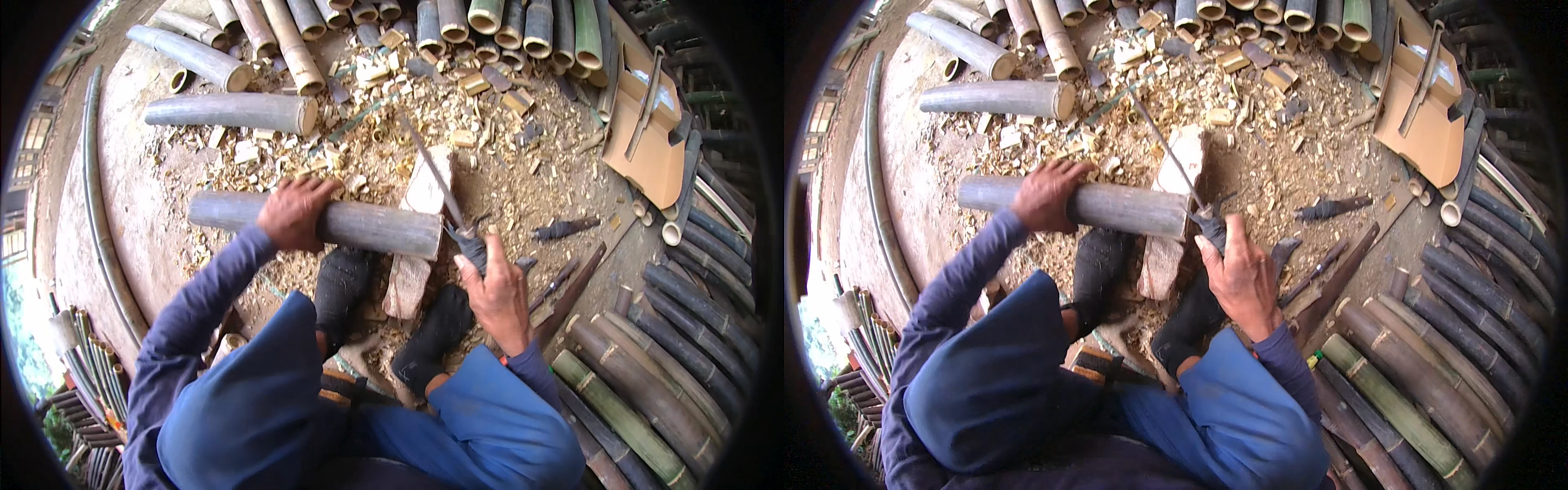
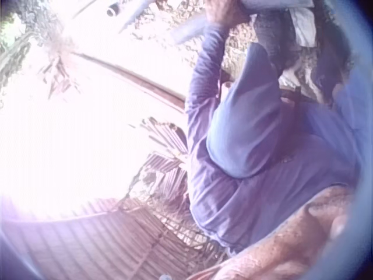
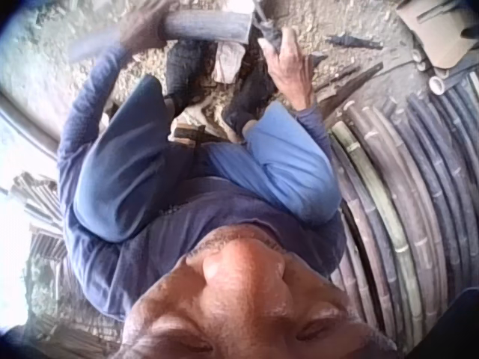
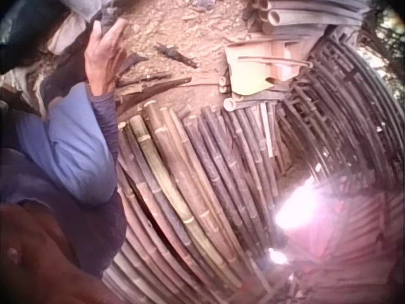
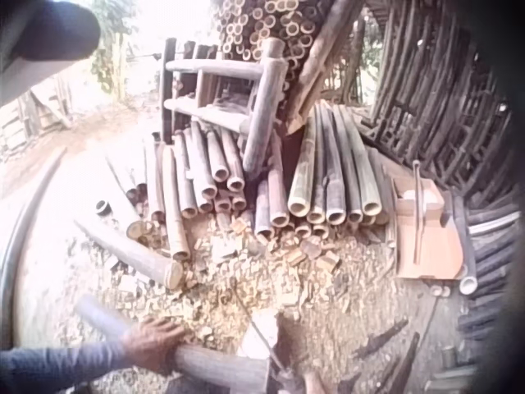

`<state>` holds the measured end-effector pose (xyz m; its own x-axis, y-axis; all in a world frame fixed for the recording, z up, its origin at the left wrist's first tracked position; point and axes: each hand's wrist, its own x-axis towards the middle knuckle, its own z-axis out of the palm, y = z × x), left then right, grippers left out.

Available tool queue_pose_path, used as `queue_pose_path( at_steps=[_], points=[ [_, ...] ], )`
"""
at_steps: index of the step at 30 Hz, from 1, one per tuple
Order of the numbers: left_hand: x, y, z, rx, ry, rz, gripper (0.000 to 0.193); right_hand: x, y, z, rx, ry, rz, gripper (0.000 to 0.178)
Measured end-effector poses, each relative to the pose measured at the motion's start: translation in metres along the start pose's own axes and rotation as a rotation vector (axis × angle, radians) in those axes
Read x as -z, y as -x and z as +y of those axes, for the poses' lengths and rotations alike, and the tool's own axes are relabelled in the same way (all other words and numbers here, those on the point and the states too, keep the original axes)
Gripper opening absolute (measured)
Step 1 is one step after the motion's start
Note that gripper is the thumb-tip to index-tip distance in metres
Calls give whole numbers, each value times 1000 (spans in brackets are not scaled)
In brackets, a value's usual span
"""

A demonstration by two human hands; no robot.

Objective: The person shaves the outer layer of bamboo stalks using a knife against a wooden block, handling the stalks one at a time and rotating them to reach all sides.

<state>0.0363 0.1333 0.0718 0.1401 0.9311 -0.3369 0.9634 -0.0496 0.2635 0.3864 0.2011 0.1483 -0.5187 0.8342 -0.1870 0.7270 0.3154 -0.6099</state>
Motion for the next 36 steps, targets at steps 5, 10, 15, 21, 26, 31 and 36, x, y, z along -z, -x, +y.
queue_pose_path(
  at_steps=[5,10,15,21,26,31,36],
  points=[
    [-8,-3,-14,-14,64,-51,63,10,6,-24,274,-197,291,34],
    [-13,-8,-6,-45,91,69,63,-45,16,50,29,123,64,32],
    [-23,8,-9,-47,98,215,62,-18,6,18,-26,156,-44,35],
    [-26,13,-4,-32,38,298,62,-25,13,15,339,-103,282,34],
    [-25,10,0,-34,41,333,60,-32,-3,42,-61,200,-123,31],
    [-32,26,0,9,37,380,63,-2,5,-16,277,-99,248,34],
    [-38,7,8,-22,63,376,65,-39,0,41,-10,232,-18,33]
  ],
)
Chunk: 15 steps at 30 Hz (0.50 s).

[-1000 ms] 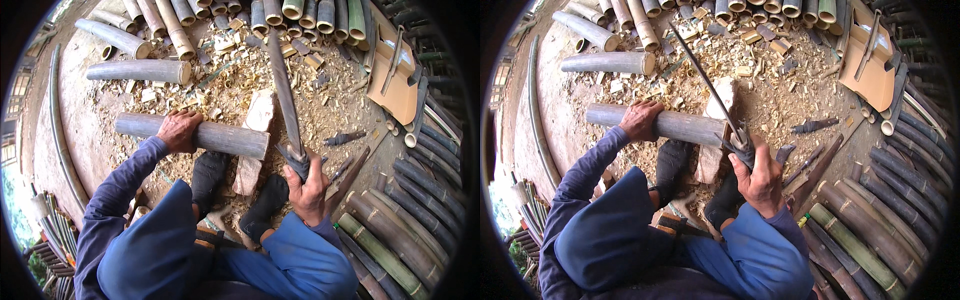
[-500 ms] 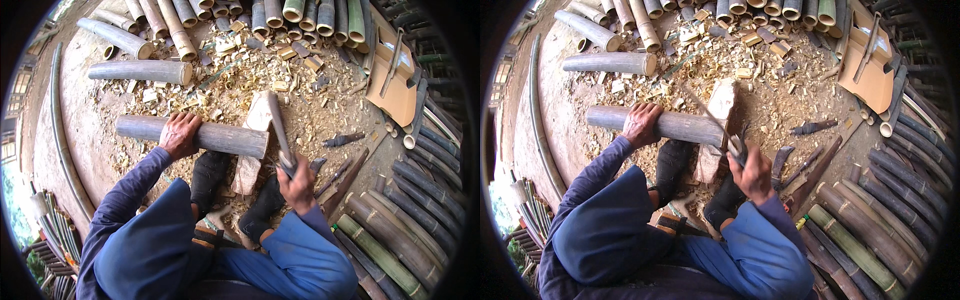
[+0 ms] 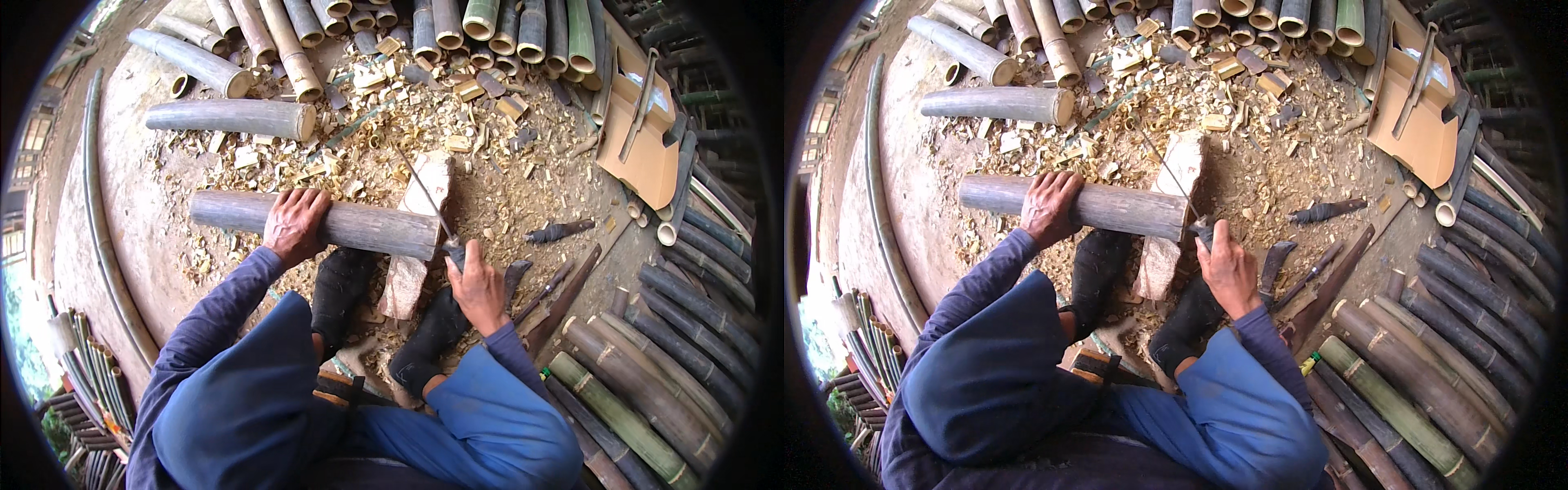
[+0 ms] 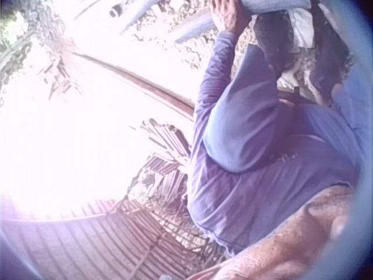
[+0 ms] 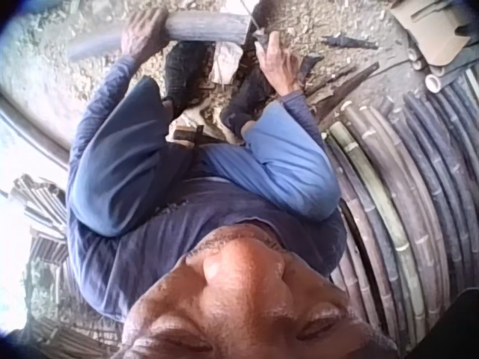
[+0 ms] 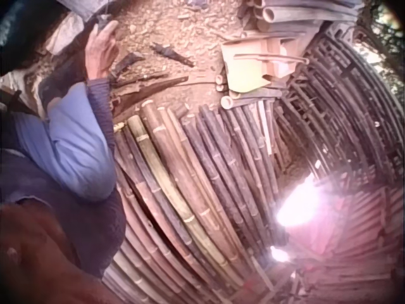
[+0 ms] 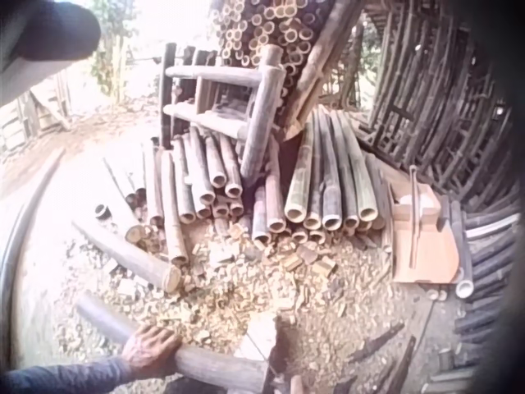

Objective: The person shaves the outer layer of bamboo stalks using a knife against a wooden block, handling the stalks one at a time and rotating them to reach all sides.

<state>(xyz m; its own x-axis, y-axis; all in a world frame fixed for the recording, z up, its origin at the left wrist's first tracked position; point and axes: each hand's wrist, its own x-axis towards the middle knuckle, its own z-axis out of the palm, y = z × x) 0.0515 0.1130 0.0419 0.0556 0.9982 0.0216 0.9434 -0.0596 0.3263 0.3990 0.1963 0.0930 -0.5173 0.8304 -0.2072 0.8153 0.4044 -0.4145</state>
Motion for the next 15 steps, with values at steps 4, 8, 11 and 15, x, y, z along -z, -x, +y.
queue_pose_path(
  at_steps=[4,8,11,15],
  points=[
    [4,10,-8,23,-37,28,63,34,-2,-33,16,-61,-27,32],
    [4,15,-5,19,-22,46,64,53,9,-50,289,-304,341,31],
    [0,6,3,-8,-13,58,64,3,3,-4,-126,75,-152,31],
    [-5,10,-5,1,-16,73,66,24,-2,0,-96,-26,-127,33]
  ],
)
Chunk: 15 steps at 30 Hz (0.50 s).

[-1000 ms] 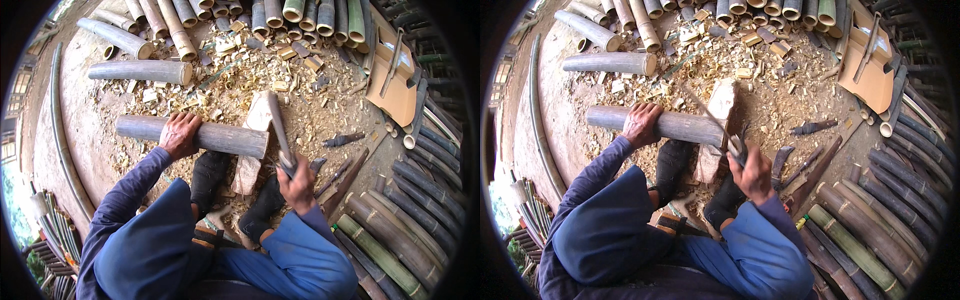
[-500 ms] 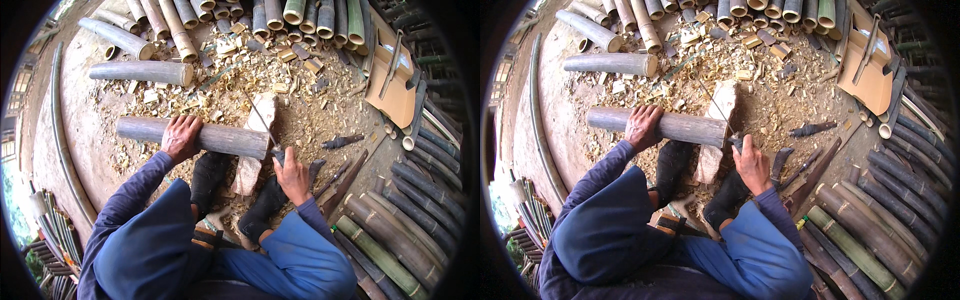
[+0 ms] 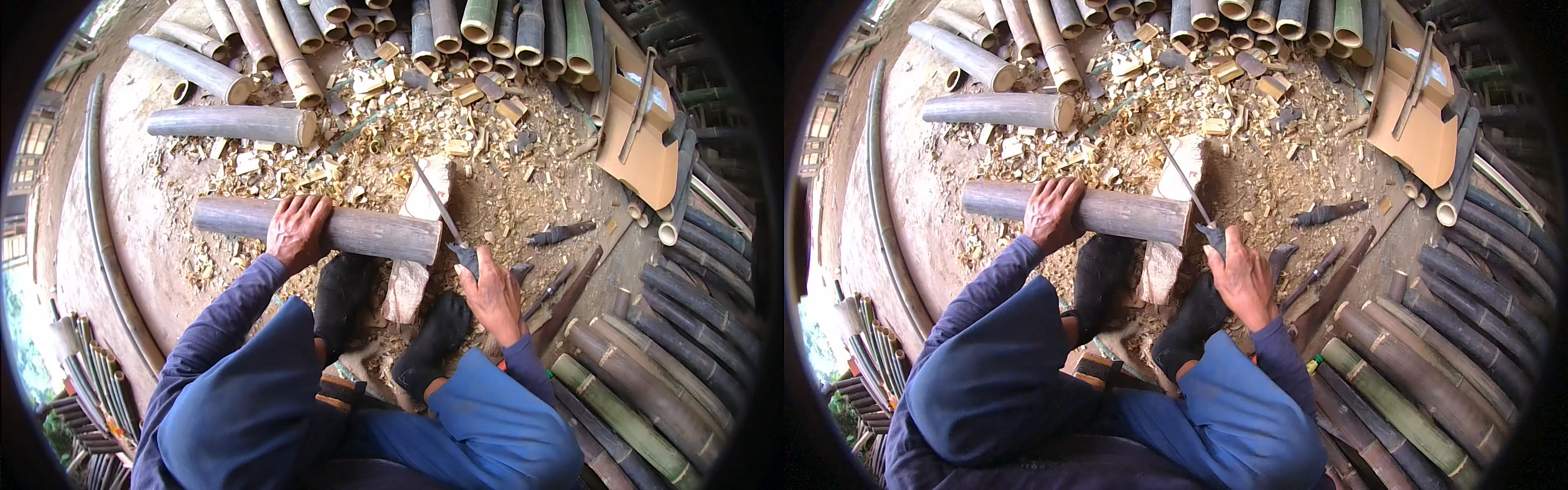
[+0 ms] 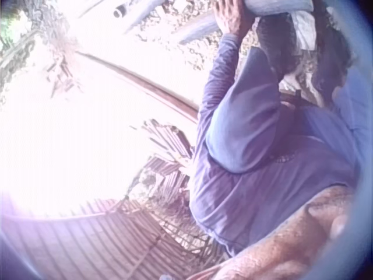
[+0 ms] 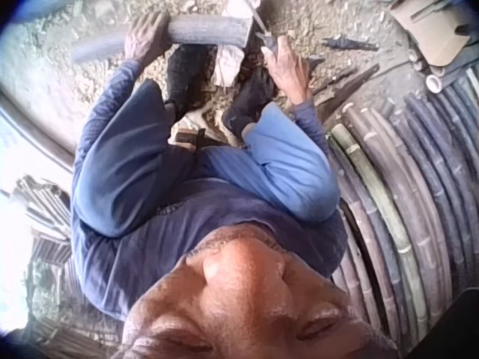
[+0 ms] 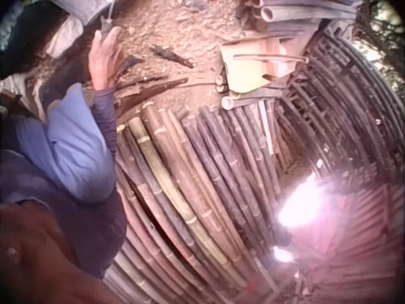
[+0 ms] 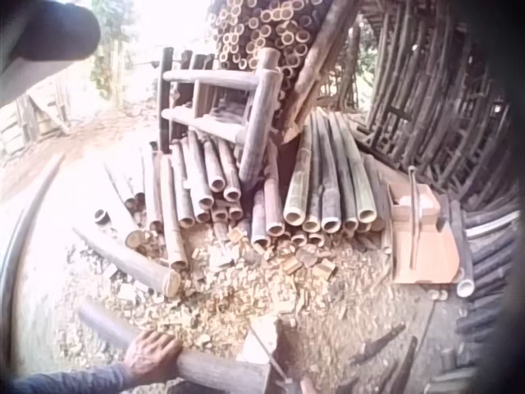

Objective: The person shaves the outer layer of bamboo stalks using a knife against a wooden block, handling the stalks one at a time and rotating them to reach all sides.

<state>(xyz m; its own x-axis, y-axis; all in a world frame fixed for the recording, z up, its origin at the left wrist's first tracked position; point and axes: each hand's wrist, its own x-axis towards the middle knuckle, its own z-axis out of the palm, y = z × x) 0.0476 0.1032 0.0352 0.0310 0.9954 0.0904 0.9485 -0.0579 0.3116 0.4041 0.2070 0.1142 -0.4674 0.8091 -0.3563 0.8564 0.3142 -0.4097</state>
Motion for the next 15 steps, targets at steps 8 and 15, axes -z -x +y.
queue_pose_path(
  at_steps=[8,15],
  points=[
    [-7,9,5,10,-75,34,72,-16,-7,-9,108,20,125,30],
    [-6,21,0,29,-140,31,74,17,11,-39,279,-249,283,34]
  ],
)
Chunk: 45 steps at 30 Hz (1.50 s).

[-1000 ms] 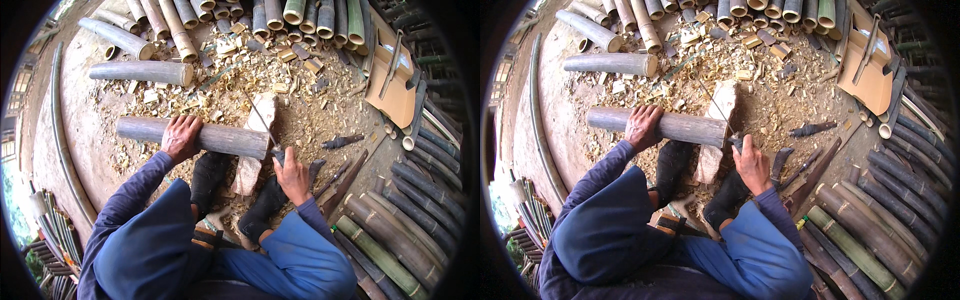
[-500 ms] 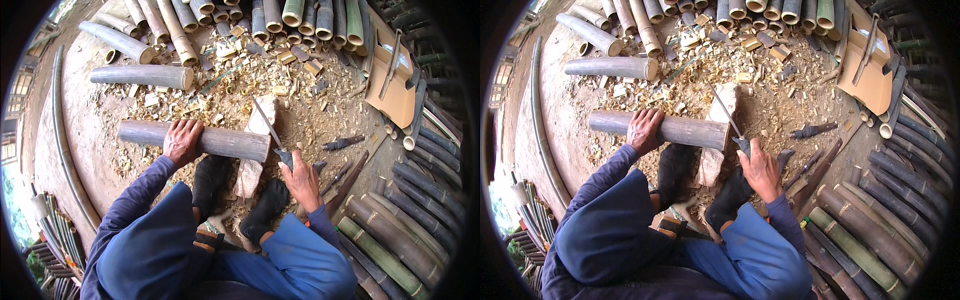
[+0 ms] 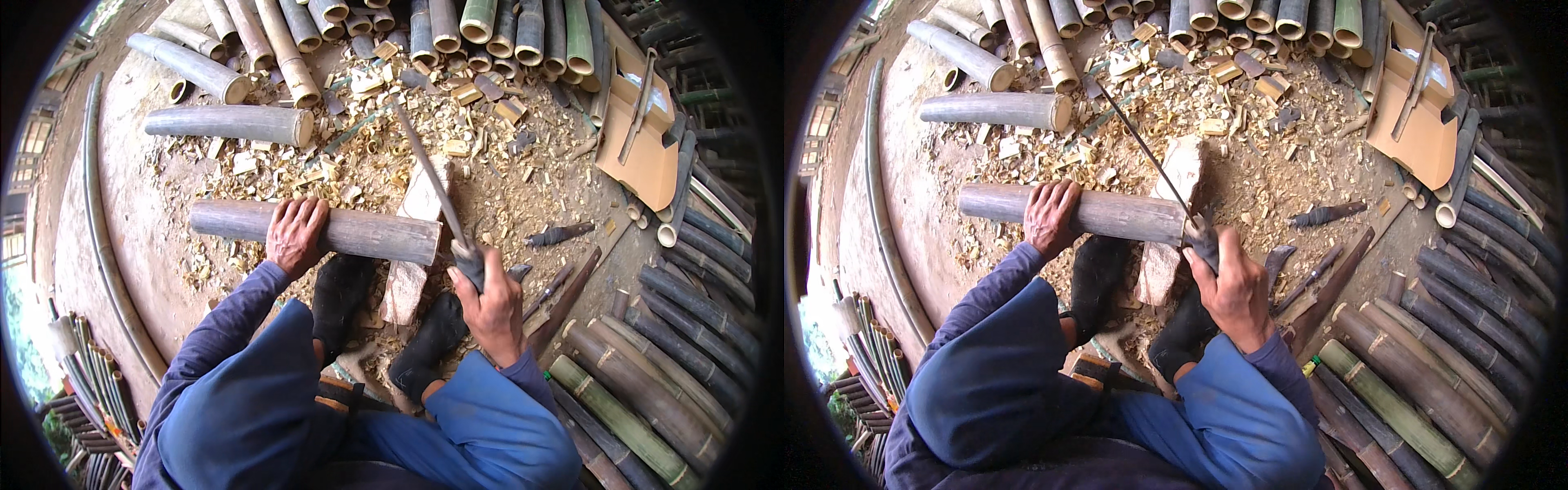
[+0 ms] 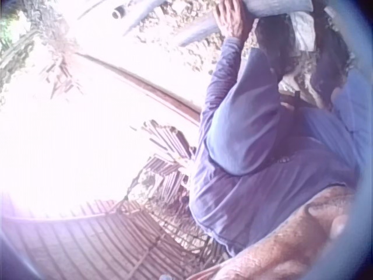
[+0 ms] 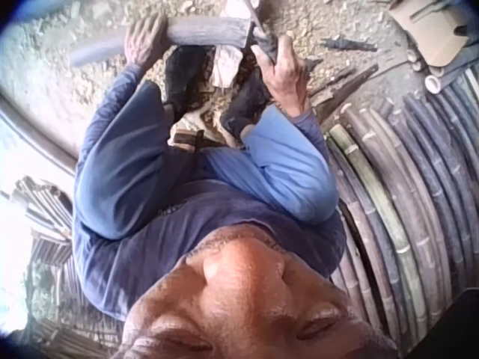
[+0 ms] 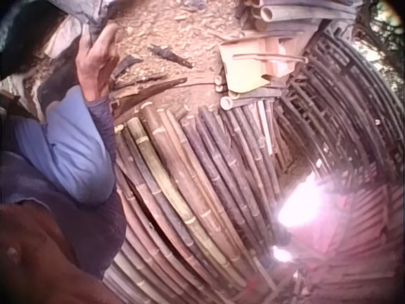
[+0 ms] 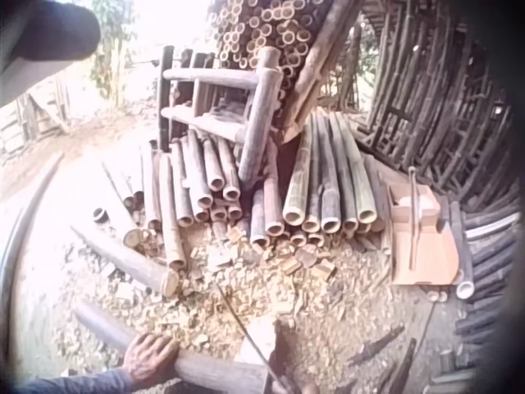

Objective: The person shaves the outer layer of bamboo stalks using a knife against a wooden block, handling the stalks one at a time and rotating them to reach all sides.

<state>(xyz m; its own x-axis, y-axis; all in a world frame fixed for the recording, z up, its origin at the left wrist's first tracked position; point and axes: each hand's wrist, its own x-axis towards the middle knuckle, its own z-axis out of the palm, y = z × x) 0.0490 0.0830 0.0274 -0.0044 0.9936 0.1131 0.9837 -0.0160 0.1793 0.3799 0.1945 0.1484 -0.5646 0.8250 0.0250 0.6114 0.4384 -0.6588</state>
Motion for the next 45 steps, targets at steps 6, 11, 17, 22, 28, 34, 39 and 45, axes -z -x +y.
queue_pose_path(
  at_steps=[6,11,17,22,28,34,39,45],
  points=[
    [0,-17,13,-43,35,47,75,-28,21,82,-189,318,-208,39],
    [46,-46,-2,-36,83,-386,69,-6,15,34,-225,65,-167,36],
    [35,-43,-1,14,145,-363,63,0,15,0,130,-99,223,34],
    [16,-42,5,-49,136,-244,59,-25,22,66,-279,327,-234,32],
    [22,-26,2,-12,118,-115,55,-3,18,1,10,-4,75,40],
    [16,-40,11,-36,147,-83,53,-35,30,48,-234,248,-113,33],
    [19,-34,7,0,141,-114,51,5,9,-9,-29,27,94,29],
    [19,-39,15,-27,162,-97,52,-36,23,65,-315,308,-204,32]
  ],
)
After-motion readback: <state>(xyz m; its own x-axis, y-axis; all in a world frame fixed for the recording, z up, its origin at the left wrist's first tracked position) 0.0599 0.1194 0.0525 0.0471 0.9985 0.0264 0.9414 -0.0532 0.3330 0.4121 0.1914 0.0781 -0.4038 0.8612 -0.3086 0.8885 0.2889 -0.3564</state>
